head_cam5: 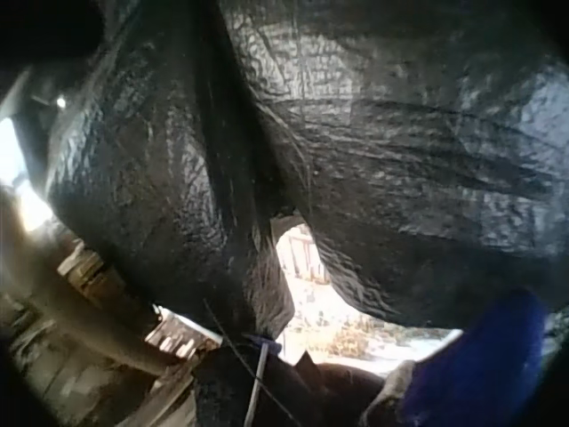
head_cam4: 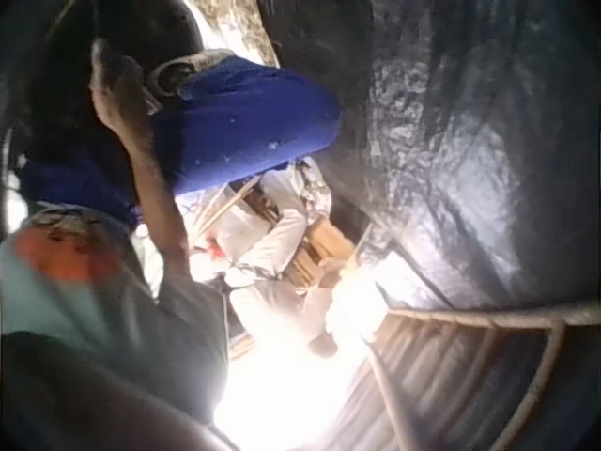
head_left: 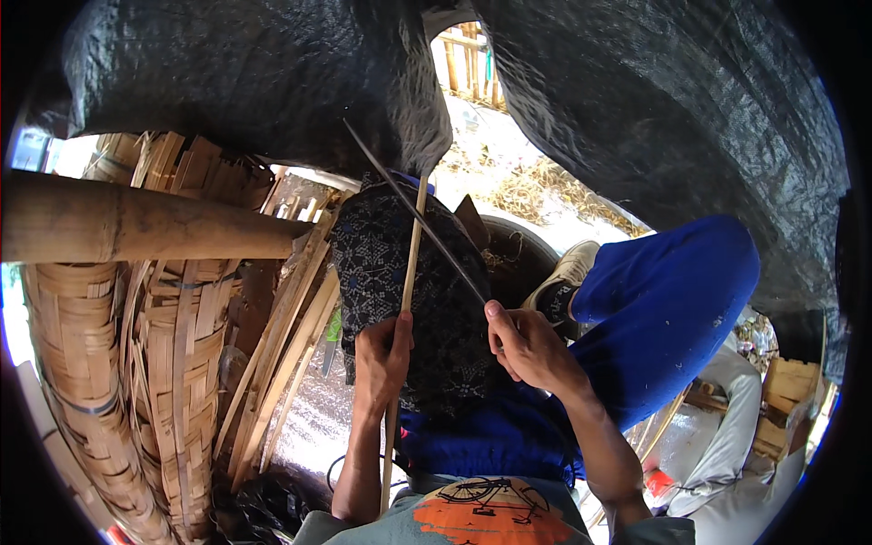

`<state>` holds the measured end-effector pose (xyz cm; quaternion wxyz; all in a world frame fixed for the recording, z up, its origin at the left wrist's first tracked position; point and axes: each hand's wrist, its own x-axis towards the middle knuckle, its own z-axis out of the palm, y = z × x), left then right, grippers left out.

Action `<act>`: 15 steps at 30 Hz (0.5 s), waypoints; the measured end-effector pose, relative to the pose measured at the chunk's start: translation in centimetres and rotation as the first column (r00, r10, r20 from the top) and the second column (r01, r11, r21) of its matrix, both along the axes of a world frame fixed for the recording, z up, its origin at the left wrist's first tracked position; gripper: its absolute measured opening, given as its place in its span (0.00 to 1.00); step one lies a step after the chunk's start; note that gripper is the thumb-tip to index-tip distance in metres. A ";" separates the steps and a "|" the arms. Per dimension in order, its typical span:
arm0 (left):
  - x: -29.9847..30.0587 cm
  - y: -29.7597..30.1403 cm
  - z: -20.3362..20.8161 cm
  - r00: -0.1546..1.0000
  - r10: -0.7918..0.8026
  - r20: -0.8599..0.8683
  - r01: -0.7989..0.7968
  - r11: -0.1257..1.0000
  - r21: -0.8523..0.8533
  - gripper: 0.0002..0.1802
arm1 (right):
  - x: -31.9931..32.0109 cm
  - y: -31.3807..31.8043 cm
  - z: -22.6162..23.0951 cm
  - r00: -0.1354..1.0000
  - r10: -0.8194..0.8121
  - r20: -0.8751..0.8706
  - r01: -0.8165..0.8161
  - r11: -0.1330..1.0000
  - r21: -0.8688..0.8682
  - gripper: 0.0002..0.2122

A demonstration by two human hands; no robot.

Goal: Stripping and smoothing a thin bamboo strip using a machete.

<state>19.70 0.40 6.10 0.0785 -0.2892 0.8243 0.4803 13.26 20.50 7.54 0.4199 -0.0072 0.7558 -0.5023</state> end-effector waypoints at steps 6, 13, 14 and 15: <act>0.9 0.1 1.1 0.998 0.058 -0.007 -0.057 0.996 0.063 0.27 | 0.8 2.7 1.4 0.988 -0.122 0.096 0.138 0.974 -0.180 0.34; 1.9 -1.3 2.0 0.992 0.108 -0.067 -0.107 0.994 0.012 0.31 | 1.5 7.7 2.8 0.940 -0.285 0.187 0.326 0.912 -0.250 0.34; 1.9 -1.1 2.4 0.992 0.106 -0.066 -0.106 0.994 0.011 0.31 | 1.6 8.0 3.1 0.918 -0.329 0.220 0.380 0.888 -0.259 0.34; 1.9 -0.9 2.9 0.992 0.112 -0.066 -0.111 0.994 0.012 0.30 | 1.6 8.2 3.3 0.911 -0.355 0.209 0.399 0.887 -0.234 0.33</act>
